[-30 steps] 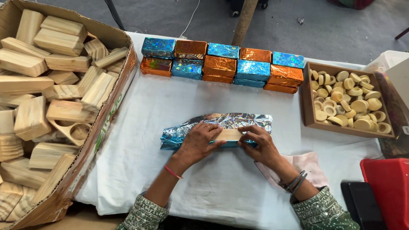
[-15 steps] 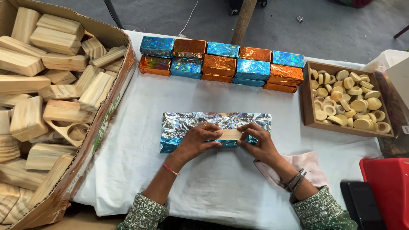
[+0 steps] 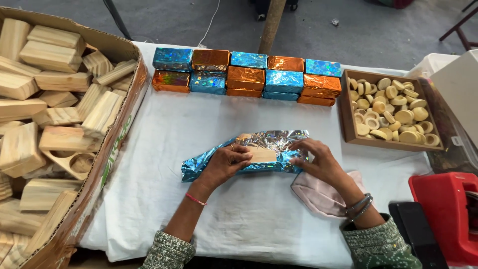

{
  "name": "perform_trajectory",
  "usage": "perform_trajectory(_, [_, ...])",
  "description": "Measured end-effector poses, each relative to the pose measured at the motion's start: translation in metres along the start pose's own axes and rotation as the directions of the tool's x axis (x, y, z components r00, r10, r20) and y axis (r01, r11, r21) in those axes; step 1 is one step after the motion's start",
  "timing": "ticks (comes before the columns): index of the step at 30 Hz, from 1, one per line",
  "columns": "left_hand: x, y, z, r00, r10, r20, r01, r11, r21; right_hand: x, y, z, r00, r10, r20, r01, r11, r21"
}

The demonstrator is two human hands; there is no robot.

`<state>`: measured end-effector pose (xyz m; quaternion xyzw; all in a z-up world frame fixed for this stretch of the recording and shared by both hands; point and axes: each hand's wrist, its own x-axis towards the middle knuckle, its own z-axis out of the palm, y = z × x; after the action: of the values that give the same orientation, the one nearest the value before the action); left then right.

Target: Wrapping small wooden blocks in colored foil paper and organizing them in rows on a table.

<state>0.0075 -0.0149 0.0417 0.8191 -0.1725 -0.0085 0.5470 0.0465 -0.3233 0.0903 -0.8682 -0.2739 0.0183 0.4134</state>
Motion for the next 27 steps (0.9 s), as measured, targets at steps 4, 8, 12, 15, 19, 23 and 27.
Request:
perform_trajectory(4, [0.001,0.002,-0.001,1.000,-0.002,0.012,0.002,1.000,-0.014,-0.009,-0.005,0.001,0.965,-0.237,0.108,0.252,0.956,-0.149])
perform_trajectory(8, [0.002,0.007,-0.003,1.000,-0.015,0.025,0.015,1.000,-0.013,-0.011,0.053,-0.005,0.964,-0.102,0.246,0.152,0.969,-0.195])
perform_trajectory(12, [0.002,0.007,-0.003,1.000,0.008,0.023,-0.009,1.000,0.025,0.003,0.068,-0.038,0.882,0.256,0.396,-0.211,0.965,-0.153])
perform_trajectory(15, [0.002,0.001,-0.001,0.996,0.090,-0.021,-0.088,0.994,0.066,0.000,0.034,-0.050,0.931,0.322,0.170,-0.185,0.820,-0.541])
perform_trajectory(19, [0.003,-0.001,0.000,0.994,0.104,-0.026,-0.101,0.989,0.106,-0.015,-0.019,-0.026,0.993,-0.007,-0.117,-0.071,0.759,-0.647])
perform_trajectory(23, [0.004,-0.002,0.000,0.999,0.032,-0.016,-0.031,0.998,0.058,-0.007,-0.057,0.030,0.935,-0.347,-0.072,0.289,0.865,-0.411])
perform_trajectory(27, [0.002,-0.008,0.000,1.000,0.027,-0.012,-0.027,0.999,0.036,0.019,-0.027,0.071,0.926,-0.371,0.071,0.365,0.830,-0.421])
